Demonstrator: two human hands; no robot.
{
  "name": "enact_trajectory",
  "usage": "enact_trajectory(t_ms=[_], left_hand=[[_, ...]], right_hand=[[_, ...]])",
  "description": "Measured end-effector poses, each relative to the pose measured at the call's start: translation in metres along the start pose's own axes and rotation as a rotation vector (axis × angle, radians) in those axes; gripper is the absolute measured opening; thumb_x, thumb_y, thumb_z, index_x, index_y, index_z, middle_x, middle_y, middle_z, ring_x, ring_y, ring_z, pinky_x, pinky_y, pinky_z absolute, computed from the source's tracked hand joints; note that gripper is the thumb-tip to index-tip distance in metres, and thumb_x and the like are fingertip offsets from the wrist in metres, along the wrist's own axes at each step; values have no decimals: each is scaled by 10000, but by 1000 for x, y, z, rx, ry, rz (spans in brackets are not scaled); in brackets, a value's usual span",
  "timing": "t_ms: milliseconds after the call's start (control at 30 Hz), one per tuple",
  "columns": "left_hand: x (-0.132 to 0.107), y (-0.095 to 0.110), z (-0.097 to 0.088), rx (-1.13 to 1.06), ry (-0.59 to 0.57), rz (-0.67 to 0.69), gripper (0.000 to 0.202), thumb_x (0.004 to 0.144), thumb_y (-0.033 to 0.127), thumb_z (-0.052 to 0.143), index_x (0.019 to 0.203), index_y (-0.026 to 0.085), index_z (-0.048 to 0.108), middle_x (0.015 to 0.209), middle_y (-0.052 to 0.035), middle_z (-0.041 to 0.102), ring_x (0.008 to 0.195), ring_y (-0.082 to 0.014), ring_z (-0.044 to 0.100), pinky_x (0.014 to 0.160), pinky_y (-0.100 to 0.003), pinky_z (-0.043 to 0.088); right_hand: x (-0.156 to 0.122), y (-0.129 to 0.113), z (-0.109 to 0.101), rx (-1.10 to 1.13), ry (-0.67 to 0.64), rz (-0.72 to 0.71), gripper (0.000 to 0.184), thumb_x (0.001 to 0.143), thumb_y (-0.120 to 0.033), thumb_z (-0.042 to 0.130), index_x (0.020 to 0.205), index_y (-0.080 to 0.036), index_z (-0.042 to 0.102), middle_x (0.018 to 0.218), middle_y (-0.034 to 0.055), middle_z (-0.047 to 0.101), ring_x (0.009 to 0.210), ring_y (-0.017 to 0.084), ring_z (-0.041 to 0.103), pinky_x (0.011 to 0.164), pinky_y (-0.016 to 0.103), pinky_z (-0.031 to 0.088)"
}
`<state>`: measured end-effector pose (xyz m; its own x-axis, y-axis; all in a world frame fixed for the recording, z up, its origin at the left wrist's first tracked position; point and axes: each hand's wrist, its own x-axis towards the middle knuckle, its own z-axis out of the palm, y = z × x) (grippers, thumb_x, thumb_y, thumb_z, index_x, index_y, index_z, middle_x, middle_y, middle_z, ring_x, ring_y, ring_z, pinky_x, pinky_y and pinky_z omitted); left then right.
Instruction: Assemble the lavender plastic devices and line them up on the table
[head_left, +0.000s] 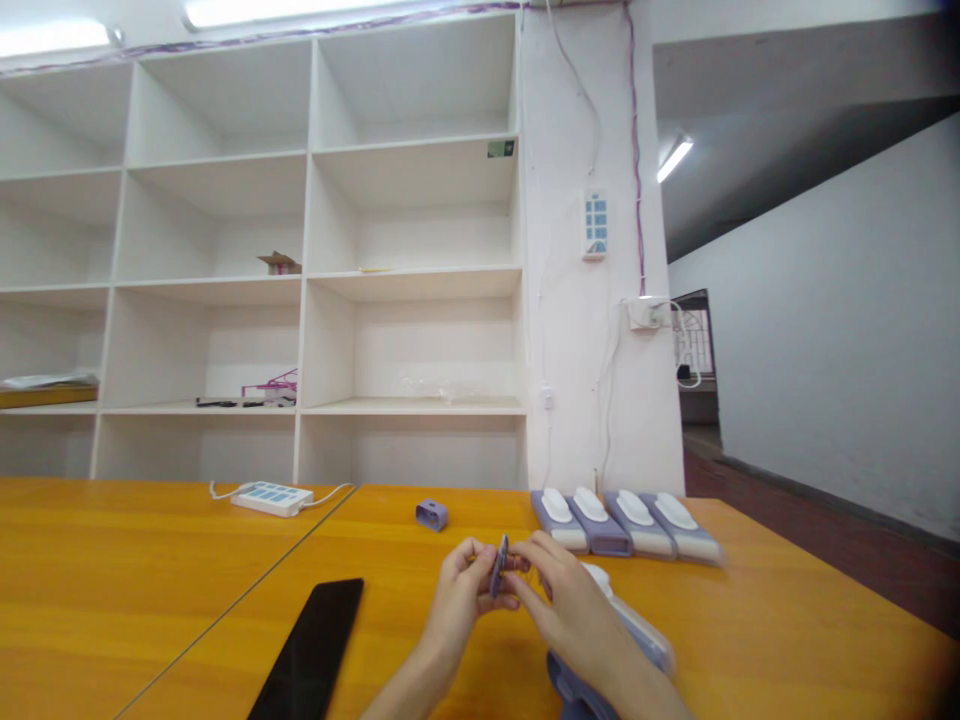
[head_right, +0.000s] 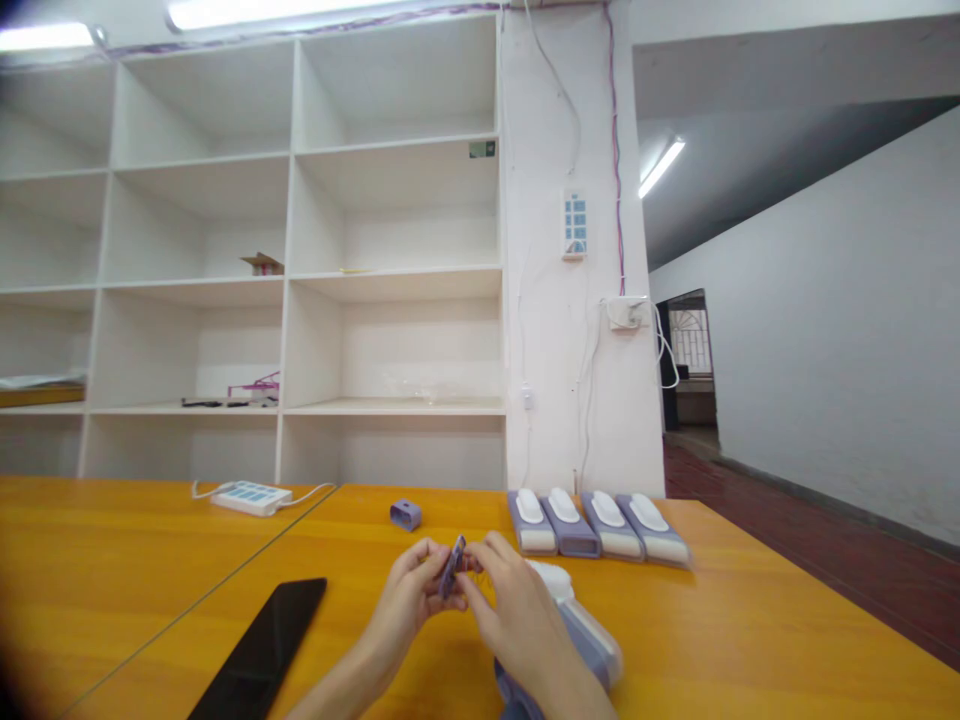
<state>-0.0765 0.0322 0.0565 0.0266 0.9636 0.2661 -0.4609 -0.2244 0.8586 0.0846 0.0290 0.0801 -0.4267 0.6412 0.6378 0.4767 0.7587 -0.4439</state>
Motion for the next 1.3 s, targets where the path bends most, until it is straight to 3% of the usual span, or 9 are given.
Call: enact_trajectory(t_ms=[200, 367, 500, 833, 1033, 1300], left_hand=[[0, 5, 1, 90, -1, -10, 523, 595, 555, 858, 756, 153, 565, 837, -112, 754, 671, -217, 714, 615, -326, 584], [4, 3, -5, 72, -25, -3, 497, 627, 523, 857, 765, 158, 549, 886, -136, 765, 718, -243, 735, 669, -371, 596], [3, 1, -5, 35, -14, -1, 478, 637, 510, 858, 755, 150, 566, 869, -133, 765, 737, -240, 728, 727, -415, 598], [-11, 6, 6, -35, -6, 18, 407, 697, 460, 835, 762, 151, 577, 914, -137, 756, 821, -238, 720, 744, -356, 573], [-8, 2, 5, -19, 46, 44, 455, 659, 490, 851, 801, 152, 581, 840, -111, 761, 686, -207, 722, 705, -333, 575], [-8, 0, 5, -46, -5, 37, 407, 729, 472, 810, 805, 154, 569, 839, -108, 761, 717, -219, 731, 693, -316, 559]], right_hand=[[0, 0, 0, -42, 11, 6, 142, 940, -170, 510, 1009, -236, 616, 945, 17, 564, 864, 186, 591, 777, 300, 438], [-1, -6, -1, -31, -3, -7, 168, 940, -210, 540, 1092, -256, 596, 958, 13, 583, 837, 186, 584, 718, 289, 431], [-2, -2, 3, -42, 8, -1, 123, 929, -218, 579, 1043, -253, 609, 919, 2, 603, 819, 187, 588, 723, 293, 427], [-3, -1, 4, -185, 10, -44, 165, 938, -238, 565, 1096, -262, 605, 917, 8, 611, 818, 202, 615, 711, 306, 445], [-4, -5, 6, -249, 16, -47, 148, 936, -248, 550, 1073, -270, 602, 904, 4, 598, 783, 201, 611, 686, 307, 449], [-4, -7, 5, -247, 28, -55, 157, 901, -205, 560, 1042, -266, 594, 914, 1, 588, 785, 187, 603, 695, 287, 454]])
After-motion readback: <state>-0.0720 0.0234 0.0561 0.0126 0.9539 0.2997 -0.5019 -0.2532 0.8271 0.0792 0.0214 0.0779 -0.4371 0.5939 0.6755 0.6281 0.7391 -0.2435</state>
